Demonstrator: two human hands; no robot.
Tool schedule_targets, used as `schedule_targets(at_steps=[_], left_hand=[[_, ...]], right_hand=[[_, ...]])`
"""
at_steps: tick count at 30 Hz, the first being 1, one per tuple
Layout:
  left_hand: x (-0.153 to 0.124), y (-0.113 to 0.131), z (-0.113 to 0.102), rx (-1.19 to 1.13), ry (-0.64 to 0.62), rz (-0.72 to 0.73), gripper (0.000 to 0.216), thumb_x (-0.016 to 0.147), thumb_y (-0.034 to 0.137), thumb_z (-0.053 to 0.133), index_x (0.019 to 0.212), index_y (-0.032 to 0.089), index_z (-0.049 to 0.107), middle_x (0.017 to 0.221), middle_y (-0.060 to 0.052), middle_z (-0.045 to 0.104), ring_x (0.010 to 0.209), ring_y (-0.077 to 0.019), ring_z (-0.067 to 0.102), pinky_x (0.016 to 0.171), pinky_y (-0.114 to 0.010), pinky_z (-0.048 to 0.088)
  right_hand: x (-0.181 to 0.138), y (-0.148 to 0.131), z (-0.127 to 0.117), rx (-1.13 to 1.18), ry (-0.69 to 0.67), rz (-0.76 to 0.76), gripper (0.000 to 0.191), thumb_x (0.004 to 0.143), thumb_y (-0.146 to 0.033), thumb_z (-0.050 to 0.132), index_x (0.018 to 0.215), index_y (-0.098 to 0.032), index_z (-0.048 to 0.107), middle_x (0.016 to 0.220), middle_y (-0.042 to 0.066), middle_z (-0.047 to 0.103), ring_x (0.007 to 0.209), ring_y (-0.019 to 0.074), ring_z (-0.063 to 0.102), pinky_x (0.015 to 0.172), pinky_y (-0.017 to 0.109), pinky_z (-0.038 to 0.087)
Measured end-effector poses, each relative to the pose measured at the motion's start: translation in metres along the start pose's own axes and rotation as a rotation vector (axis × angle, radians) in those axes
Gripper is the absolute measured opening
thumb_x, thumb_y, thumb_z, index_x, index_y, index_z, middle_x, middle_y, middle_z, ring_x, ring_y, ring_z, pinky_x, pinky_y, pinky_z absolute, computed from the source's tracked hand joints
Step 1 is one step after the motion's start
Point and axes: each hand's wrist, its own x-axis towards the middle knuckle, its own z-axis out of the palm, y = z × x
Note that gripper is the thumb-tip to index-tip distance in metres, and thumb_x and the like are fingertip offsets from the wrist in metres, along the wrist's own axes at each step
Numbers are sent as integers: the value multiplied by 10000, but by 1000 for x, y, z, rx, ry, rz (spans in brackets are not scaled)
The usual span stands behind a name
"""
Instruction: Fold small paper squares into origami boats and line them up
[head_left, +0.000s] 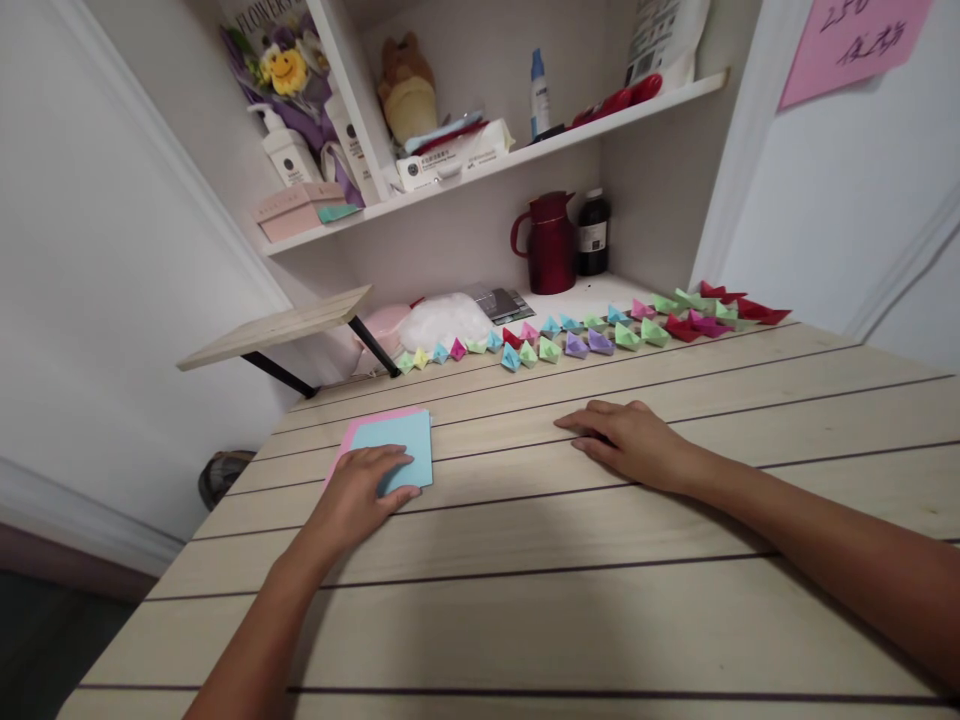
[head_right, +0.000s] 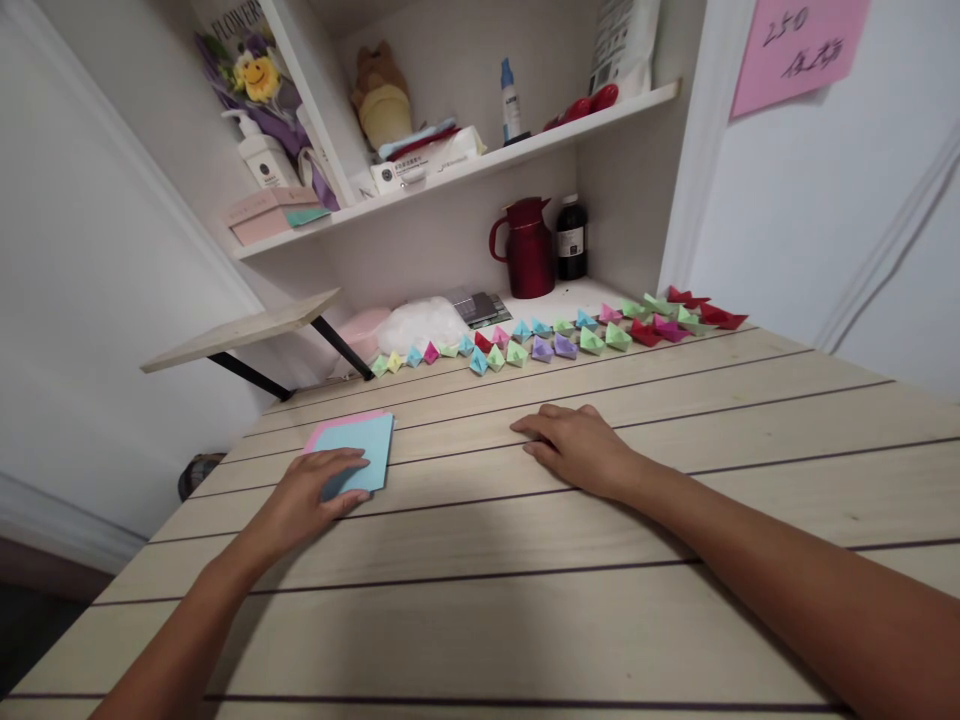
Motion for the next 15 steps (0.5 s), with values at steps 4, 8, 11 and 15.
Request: schedule_targets(at_steps=[4, 8, 11, 15], left_hand=[[4, 4, 5, 24, 68, 13, 495, 767, 480, 677, 1230, 320, 607, 1410, -53, 532, 1301, -301, 451, 1097, -524, 277], [10, 5, 14, -112, 124, -76, 427, 829, 448, 598, 1212, 262, 627, 1294, -79, 627, 1203, -285, 556, 1005, -466, 427], [10, 3, 21, -171, 194, -77, 325, 905, 410, 478, 1108, 249, 674, 1138, -55, 707, 1061, -225, 641, 904, -384, 506], [6, -2, 30, -191, 314, -75, 277, 916, 334, 451, 979, 226, 699, 1118, -69, 703, 1054, -228, 626, 929, -406, 480]], right_hand=[[0, -1, 0, 17, 8, 0, 344, 929, -323, 434, 1224, -257, 599, 1095, 86, 660, 1020, 245, 618, 887, 404, 378], [-1, -2, 3, 17, 30, 2, 339, 927, -316, 440, 1216, -255, 605, 1098, 92, 662, 1016, 244, 615, 885, 406, 376], [-2, -3, 5, 4, 43, 21, 326, 929, -304, 435, 1204, -268, 606, 1097, 86, 662, 1030, 244, 606, 893, 420, 370], [6, -12, 2, -13, 27, 126, 298, 890, -254, 474, 1153, -266, 614, 1055, 70, 659, 955, 244, 619, 857, 421, 392]])
